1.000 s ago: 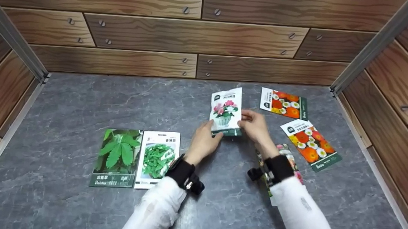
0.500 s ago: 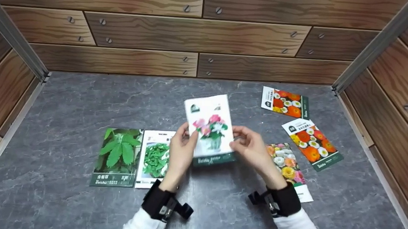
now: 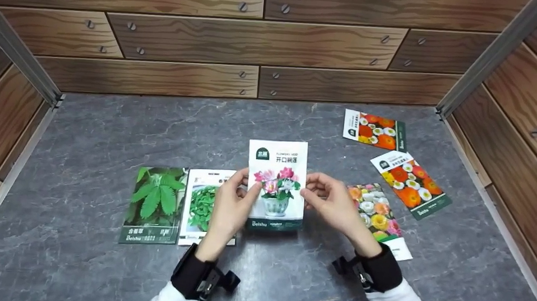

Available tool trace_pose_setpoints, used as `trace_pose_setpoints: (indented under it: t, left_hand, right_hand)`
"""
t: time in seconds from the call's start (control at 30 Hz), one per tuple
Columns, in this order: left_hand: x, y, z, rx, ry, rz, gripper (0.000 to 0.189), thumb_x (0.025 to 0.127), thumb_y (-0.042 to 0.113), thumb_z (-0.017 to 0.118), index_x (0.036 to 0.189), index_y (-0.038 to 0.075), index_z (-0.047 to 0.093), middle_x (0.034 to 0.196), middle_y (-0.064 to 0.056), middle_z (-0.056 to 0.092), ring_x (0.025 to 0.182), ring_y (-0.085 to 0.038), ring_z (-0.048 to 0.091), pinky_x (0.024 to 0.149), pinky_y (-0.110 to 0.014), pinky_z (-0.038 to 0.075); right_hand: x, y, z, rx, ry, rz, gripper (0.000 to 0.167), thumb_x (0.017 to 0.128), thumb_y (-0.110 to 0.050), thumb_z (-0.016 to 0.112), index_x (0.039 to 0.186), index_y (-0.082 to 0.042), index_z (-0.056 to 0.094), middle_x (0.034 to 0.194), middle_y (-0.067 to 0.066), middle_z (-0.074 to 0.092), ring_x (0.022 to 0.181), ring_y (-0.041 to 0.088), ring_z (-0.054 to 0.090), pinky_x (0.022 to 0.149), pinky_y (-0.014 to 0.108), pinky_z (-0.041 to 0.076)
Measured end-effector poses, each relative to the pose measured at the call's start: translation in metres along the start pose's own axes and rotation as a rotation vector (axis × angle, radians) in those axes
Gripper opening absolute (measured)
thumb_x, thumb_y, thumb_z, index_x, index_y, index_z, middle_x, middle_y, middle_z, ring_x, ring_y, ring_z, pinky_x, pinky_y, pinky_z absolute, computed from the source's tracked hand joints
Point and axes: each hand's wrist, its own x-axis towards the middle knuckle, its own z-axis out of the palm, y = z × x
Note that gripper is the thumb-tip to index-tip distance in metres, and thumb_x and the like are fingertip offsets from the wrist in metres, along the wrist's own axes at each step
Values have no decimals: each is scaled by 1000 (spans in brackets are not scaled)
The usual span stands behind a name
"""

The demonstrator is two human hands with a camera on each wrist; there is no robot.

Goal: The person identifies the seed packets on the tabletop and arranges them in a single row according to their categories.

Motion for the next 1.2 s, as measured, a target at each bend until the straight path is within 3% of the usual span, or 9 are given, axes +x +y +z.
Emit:
trace_pose_setpoints:
  t: [0.2, 0.33, 0.53, 0.67, 0.9, 1.07, 1.2]
  left_hand:
    - [-5, 1, 3, -17, -18, -31, 48, 104, 13, 63, 148, -2, 55, 118, -20, 71, 71, -7, 57, 62, -19, 44]
    - [-6, 6, 3, -8, -1, -23, 46, 101, 8, 65, 146, -2, 58, 121, -20, 71, 79, -13, 64, 65, -19, 51]
    - [-11, 10, -1, 240, 6, 60, 44, 98, 9, 71, 140, -2, 64, 107, -12, 75, 66, -3, 55, 59, -17, 45]
    - [-8, 11, -7, 349, -3, 80, 44, 97, 11, 72, 138, -2, 65, 101, -9, 76, 59, -1, 46, 55, -17, 39]
    - [-4, 7, -15, 482, -80, 67, 49, 92, 13, 77, 137, -5, 65, 100, -13, 79, 53, -4, 45, 54, -20, 41]
    - [-6, 5, -13, 587, -125, 42, 50, 88, 15, 82, 133, -2, 68, 100, -13, 79, 62, -14, 59, 59, -28, 50]
    - [-10, 3, -7, 651, -140, 20, 53, 87, 17, 83, 134, -3, 67, 115, -20, 78, 88, -33, 75, 78, -44, 62]
  right_hand:
    - [-3, -2, -7, 18, 19, 15, 24, 100, -2, 65, 121, 9, 65, 93, 12, 70, 69, 8, 65, 64, 27, 62]
    - [-6, -4, -7, 18, 57, 4, 31, 99, 0, 65, 129, 8, 62, 97, 16, 70, 68, 8, 65, 65, 29, 63]
    - [-13, -5, 1, -51, 119, -21, 64, 97, 3, 68, 156, -5, 47, 100, 16, 66, 62, 13, 64, 62, 32, 63]
    - [-13, -6, 6, -95, 125, -59, 64, 96, 3, 69, 156, -6, 49, 100, 17, 66, 62, 16, 65, 61, 31, 62]
    - [-9, -3, 12, -225, 58, -64, 64, 96, 1, 68, 156, -2, 47, 101, 15, 68, 63, 15, 63, 55, 20, 52]
    - [-8, 2, 15, -373, 6, -67, 70, 94, -4, 72, 158, 1, 43, 104, 12, 70, 71, 8, 60, 62, 18, 49]
    - [-9, 7, 16, -470, -29, -54, 75, 93, -11, 77, 158, 2, 42, 105, 9, 69, 78, 8, 60, 67, 20, 50]
